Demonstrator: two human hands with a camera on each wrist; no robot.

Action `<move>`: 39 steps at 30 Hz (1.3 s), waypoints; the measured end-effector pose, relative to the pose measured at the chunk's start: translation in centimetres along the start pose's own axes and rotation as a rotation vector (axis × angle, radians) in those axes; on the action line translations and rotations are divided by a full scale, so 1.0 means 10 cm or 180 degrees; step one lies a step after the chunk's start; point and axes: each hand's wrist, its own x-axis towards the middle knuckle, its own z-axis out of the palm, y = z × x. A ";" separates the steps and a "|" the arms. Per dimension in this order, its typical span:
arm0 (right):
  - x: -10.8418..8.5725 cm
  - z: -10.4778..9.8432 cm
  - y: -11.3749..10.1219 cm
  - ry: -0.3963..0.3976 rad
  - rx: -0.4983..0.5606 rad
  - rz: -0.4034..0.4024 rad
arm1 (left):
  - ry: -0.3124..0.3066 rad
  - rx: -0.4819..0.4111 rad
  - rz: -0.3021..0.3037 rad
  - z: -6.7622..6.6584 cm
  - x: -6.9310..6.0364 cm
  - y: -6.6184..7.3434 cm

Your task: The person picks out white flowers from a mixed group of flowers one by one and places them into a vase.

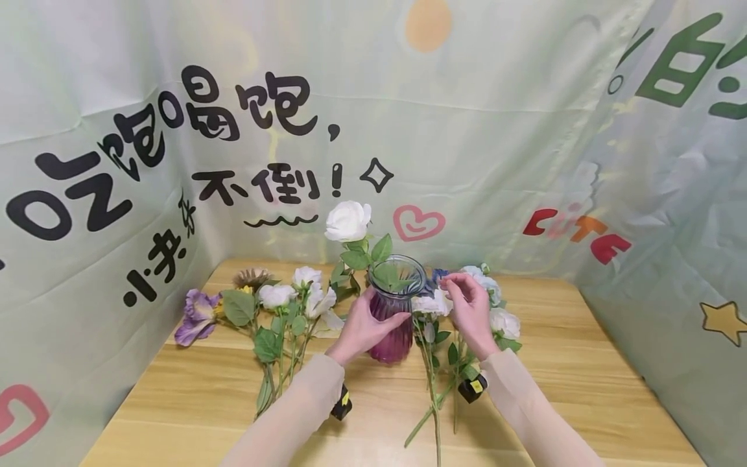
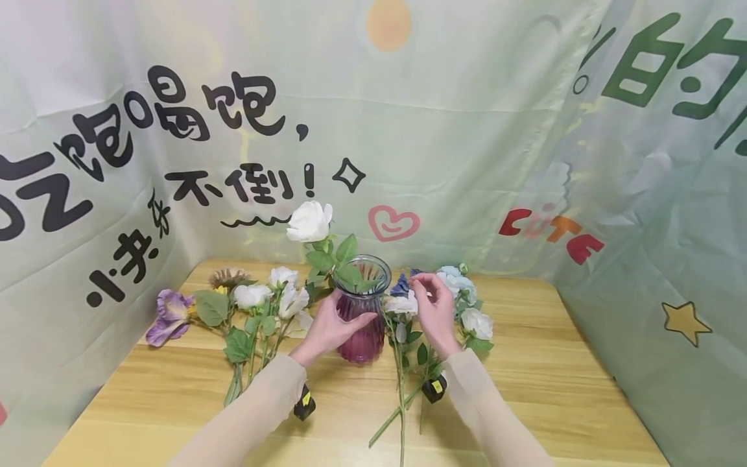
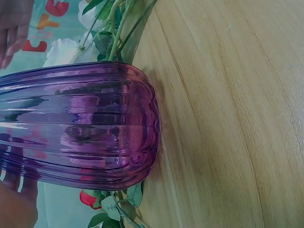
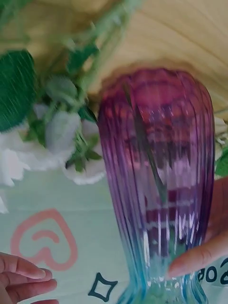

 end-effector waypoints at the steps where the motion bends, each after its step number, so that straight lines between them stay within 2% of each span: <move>1: -0.01 -0.02 0.02 -0.0007 -0.0005 0.0016 | -0.0006 -0.0020 -0.0010 0.00 0.00 0.00; 9: -0.12 -0.24 0.19 -0.0161 -0.0212 0.0209 | -0.0001 -0.0117 0.0060 0.01 0.01 -0.02; 16: -0.20 -0.47 0.28 -0.0254 -0.0702 0.0341 | 0.0020 -0.0076 0.0033 0.00 0.01 -0.03; 19: -0.23 -0.57 0.32 -0.0313 -0.0973 0.0326 | 0.0032 -0.0050 0.0013 0.01 0.01 -0.03; 25: -0.32 -0.76 0.39 -0.0556 -0.1328 0.0141 | 0.0021 -0.0101 0.0033 -0.01 0.02 -0.04; 30: -0.40 -0.78 0.34 -0.0848 -0.1689 0.0126 | 0.0025 -0.0097 0.0073 -0.03 0.02 -0.04; 34: -0.46 -0.73 0.29 -0.1113 -0.1947 0.0207 | 0.0018 -0.0094 0.0070 -0.02 0.02 -0.04; 39: -0.49 -0.65 0.30 -0.1313 -0.2299 0.0259 | -0.0006 -0.0123 0.0037 -0.01 0.01 -0.04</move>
